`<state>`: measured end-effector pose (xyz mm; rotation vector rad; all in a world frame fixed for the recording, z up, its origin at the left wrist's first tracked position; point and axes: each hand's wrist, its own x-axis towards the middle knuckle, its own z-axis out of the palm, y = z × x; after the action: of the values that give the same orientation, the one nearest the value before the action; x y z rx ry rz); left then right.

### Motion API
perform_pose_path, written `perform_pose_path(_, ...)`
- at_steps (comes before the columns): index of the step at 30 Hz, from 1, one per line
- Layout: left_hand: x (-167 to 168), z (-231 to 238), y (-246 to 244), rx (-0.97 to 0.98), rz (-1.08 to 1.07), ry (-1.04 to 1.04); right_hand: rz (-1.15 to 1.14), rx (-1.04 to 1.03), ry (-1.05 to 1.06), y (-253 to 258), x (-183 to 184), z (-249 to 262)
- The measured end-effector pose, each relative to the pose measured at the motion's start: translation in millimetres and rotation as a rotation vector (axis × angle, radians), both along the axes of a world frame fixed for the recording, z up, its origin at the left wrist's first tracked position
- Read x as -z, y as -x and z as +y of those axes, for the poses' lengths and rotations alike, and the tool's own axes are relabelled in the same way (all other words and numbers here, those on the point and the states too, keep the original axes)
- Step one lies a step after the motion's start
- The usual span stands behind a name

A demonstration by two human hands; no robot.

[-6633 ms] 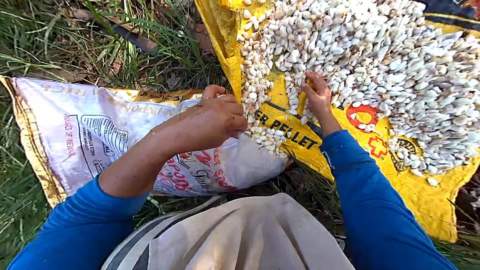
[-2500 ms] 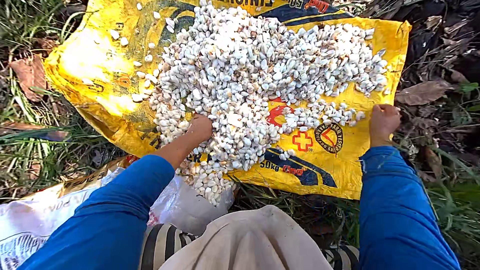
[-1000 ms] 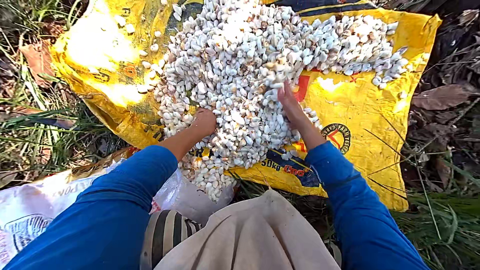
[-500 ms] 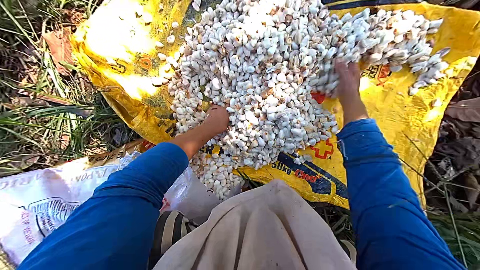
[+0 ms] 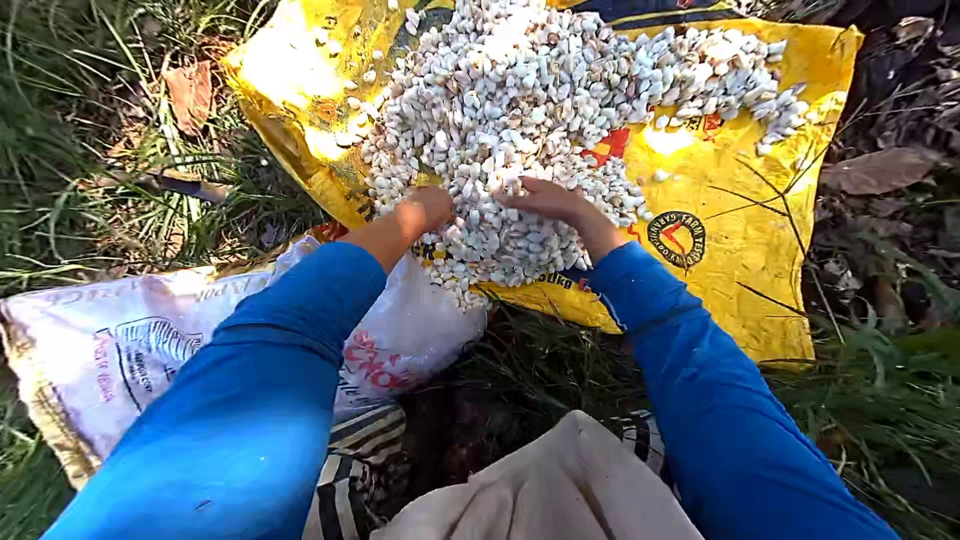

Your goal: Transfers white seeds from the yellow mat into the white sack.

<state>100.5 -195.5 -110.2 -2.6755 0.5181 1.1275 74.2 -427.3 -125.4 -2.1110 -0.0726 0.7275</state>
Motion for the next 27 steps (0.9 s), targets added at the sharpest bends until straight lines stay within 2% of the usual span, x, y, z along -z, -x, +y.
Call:
perform_pose_path(2, -37.5, 5.8, 14.4, 0.079, -0.038, 0.04, -0.097, 0.122, -0.049, -1.8, -5.9, -28.4)
perform_pose_path(4, -72.2, 22.0, 24.0, 0.141, -0.057, 0.205, -0.207, 0.444, -0.119, 1.6, 4.1, -58.8)
perform_pose_path(6, -102.7, 36.8, 37.8, 0.204, 0.05, 0.353, -0.281, 0.804, -0.143, 21.0, 18.9, -79.5)
perform_pose_path(8, -121.2, 52.9, 55.3, 0.251, 0.19, 0.426, -0.297, 1.118, -0.088, 47.1, 33.3, -80.0)
perform_pose_path(10, -121.7, 70.6, 69.9, 0.294, 0.23, 0.441, -0.314, 1.249, -0.051, 69.0, 48.8, -58.6)
perform_pose_path(12, -119.2, 83.1, 79.0, 0.341, 0.181, 0.446, -0.411, 1.227, -0.096, 76.7, 58.9, -17.0)
perform_pose_path(15, -118.2, 94.2, 88.8, 0.4, 0.087, 0.5, -0.407, 1.247, -0.111, 84.1, 56.5, 52.9)
perform_pose_path(18, -121.1, 106.6, 89.7, 0.461, 0.045, 0.617, -0.295, 1.282, -0.123, 84.5, 54.3, 102.2)
perform_pose_path(21, -113.0, 123.3, 92.0, 0.482, 0.014, 0.763, -0.118, 1.229, -0.16, 89.7, 55.7, 133.7)
perform_pose_path(24, -112.6, 131.6, 93.0, 0.465, 0.015, 0.822, 0.077, 0.973, -0.15, 98.5, 37.9, 148.5)
perform_pose_path(27, -111.9, 137.3, 93.8, 0.462, 0.017, 0.87, 0.041, 0.68, -0.207, 96.3, 39.6, 171.1)
